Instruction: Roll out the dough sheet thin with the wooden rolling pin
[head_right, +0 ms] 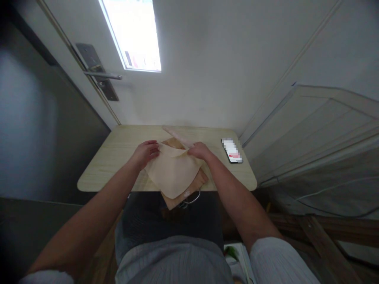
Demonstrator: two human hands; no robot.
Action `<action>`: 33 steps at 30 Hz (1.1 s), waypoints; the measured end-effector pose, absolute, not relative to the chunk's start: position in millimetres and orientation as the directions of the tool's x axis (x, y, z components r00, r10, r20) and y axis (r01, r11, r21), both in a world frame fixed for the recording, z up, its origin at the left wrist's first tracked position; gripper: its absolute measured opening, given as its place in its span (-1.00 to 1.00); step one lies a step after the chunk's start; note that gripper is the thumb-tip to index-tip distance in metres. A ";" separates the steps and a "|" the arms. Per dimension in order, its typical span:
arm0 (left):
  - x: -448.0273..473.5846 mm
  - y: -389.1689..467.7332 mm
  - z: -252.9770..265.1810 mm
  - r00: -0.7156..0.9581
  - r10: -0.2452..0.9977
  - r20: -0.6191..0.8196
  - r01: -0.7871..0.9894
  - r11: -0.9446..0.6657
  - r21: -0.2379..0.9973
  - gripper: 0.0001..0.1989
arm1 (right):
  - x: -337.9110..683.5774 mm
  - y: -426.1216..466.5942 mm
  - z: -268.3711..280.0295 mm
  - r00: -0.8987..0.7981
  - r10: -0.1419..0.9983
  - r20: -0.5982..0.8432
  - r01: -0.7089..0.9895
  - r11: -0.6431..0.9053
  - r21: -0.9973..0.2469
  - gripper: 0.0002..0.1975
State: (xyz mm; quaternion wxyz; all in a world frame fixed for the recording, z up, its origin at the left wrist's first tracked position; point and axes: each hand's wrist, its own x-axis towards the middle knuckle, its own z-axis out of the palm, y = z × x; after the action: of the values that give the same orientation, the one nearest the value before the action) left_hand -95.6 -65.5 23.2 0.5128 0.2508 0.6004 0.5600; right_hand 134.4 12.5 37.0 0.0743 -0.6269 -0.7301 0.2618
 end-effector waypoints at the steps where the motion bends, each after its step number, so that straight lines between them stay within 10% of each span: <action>1: -96.6 -62.5 21.8 -0.346 0.881 -0.323 -0.270 0.236 0.934 -0.64 | 134.6 16.3 33.8 -0.209 0.953 -0.218 0.875 0.082 -0.477 -0.76; 7: -100.5 -45.2 16.2 -0.348 0.902 -0.254 -0.201 0.193 0.960 -0.45 | 137.1 33.9 17.6 -0.171 0.968 -0.183 0.864 0.058 -0.500 -0.64; 12: -99.7 -35.9 2.4 -0.252 0.968 -0.003 0.249 0.068 0.966 -0.29 | 138.4 39.0 0.5 -0.121 0.982 -0.145 0.856 0.029 -0.516 -0.56; 18: -97.8 -26.7 -2.3 -0.053 0.986 0.160 0.842 -0.042 0.538 -0.53 | 141.7 40.9 -3.7 -0.101 0.988 -0.115 0.859 0.029 -0.511 -0.62; 33: -111.9 32.8 -5.9 -0.222 0.951 0.216 0.747 0.023 0.665 -0.68 | 145.5 51.1 -1.3 -0.167 0.984 -0.065 0.796 0.096 -0.598 -0.78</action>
State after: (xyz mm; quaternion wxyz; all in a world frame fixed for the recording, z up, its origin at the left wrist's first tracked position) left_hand -111.9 32.8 -5.9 0.1468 0.6062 0.7001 0.3476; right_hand 145.5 51.1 -1.3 0.1800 -0.6198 -0.7179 0.2609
